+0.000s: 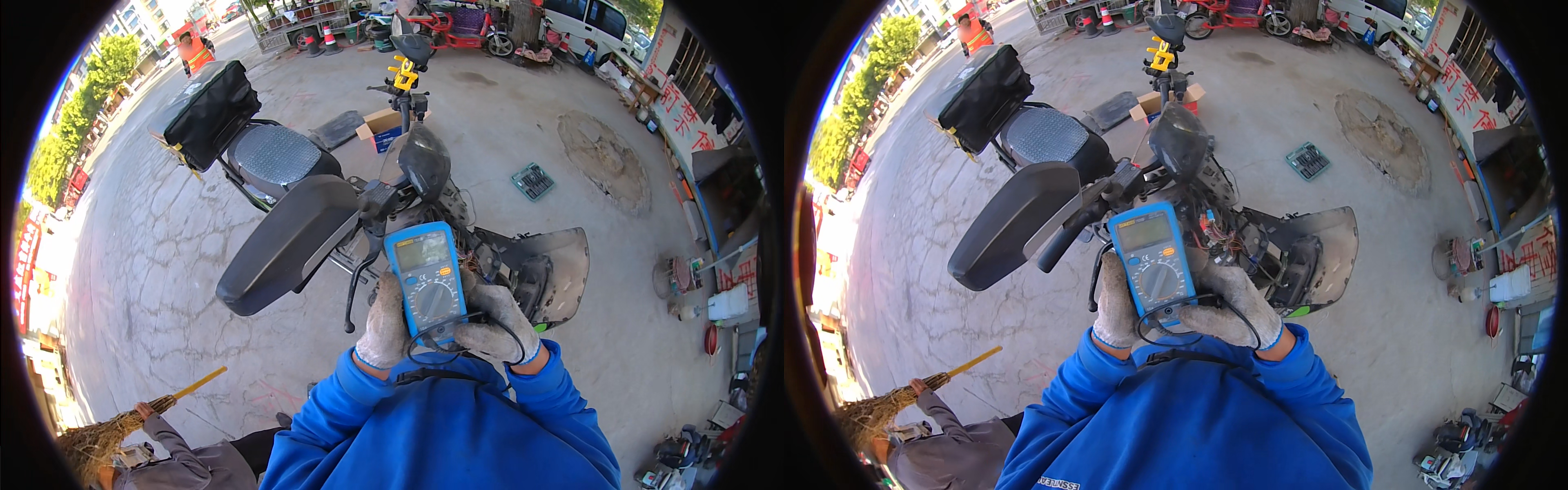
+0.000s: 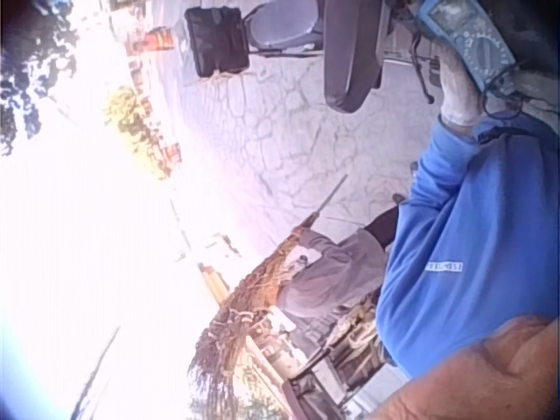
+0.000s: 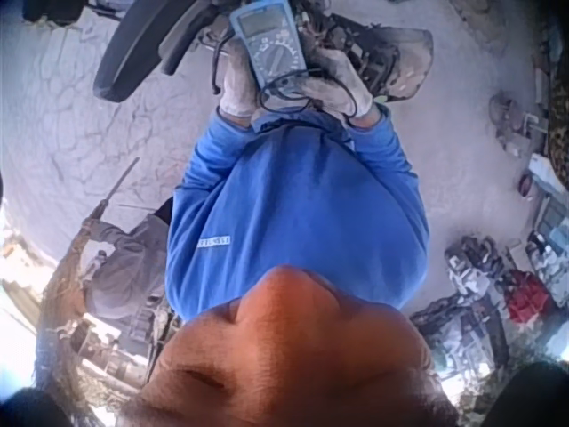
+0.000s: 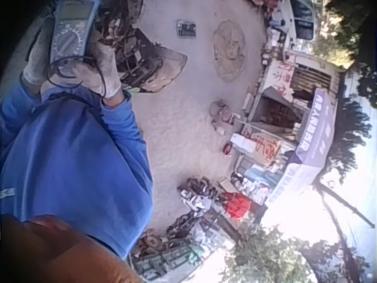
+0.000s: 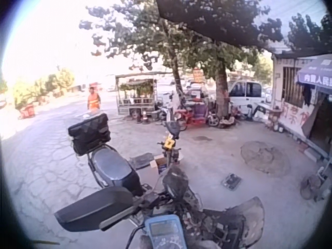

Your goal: The person uses a multimeter to test the electric scooter's wiring and then uses pliers to strip and adjust wires in the exposed wiring harness under the seat. The scooter remains disassembled throughout the clip.

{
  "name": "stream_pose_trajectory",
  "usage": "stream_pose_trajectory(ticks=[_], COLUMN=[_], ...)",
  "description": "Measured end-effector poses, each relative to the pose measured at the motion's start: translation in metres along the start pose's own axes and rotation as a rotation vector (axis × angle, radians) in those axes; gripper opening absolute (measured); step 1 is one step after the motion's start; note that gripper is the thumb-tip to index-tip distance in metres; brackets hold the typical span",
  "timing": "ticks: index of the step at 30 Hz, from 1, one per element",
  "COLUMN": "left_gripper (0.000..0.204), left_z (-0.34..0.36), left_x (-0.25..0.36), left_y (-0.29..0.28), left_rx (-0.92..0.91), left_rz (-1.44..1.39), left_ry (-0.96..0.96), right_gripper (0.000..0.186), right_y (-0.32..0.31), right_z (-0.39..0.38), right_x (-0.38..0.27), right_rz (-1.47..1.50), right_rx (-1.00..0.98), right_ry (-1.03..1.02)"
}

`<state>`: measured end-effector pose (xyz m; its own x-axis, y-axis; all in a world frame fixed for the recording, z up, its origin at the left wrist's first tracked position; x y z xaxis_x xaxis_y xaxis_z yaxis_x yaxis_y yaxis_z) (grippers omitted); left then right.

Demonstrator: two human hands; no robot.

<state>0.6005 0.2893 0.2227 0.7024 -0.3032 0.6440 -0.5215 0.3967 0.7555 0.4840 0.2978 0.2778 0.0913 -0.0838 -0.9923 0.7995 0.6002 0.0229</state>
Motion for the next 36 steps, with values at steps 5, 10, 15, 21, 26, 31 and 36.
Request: stream_pose_trajectory(ticks=[5, 10, 15, 21, 26, 31, 36], left_gripper=[0.088, 0.092, 0.093, 0.095, 0.093, 0.095, 0.094], left_z=[0.007, 0.017, 0.022, 0.051, 0.059, 0.064, 0.060], left_x=[-0.001, 0.004, 0.011, 0.017, 0.016, 0.006, -0.009], left_y=[0.005, 0.005, -0.011, 0.000, 0.002, 0.019, 0.030], left_rx=[-0.036, -0.020, 0.182, 0.153, 0.094, 0.056, 0.053], left_rz=[0.054, 0.191, 0.393, 0.236, -0.004, 0.001, 0.266], left_ry=[-0.007, 0.076, 0.140, 0.148, 0.116, 0.030, -0.079], right_gripper=[0.053, 0.050, 0.038, 0.027, 0.023, 0.022, 0.028], right_y=[-0.012, -0.036, -0.035, -0.014, -0.083, -0.128, -0.090], right_z=[-0.008, -0.027, -0.048, -0.057, -0.074, -0.088, -0.041], right_x=[-0.008, -0.022, -0.045, -0.022, 0.011, -0.027, -0.077], right_rz=[-0.273, -0.425, -0.450, -0.320, -0.660, -0.848, -0.987], right_rx=[-0.033, 0.148, 0.012, -0.360, 0.196, 0.572, 0.240], right_ry=[0.039, -0.062, -0.130, -0.063, 0.113, -0.159, -0.401])
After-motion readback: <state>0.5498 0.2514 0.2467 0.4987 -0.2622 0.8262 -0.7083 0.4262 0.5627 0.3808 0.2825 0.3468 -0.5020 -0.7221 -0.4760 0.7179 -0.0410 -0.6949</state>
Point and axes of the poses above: each hand's wrist, its own z-axis towards the middle knuckle, its own y-axis out of the palm, x = y × z, the point moved 10 cm from there along z, towards the middle knuckle, and after that the axes turned 10 degrees about -x, right-handed, at the moved point
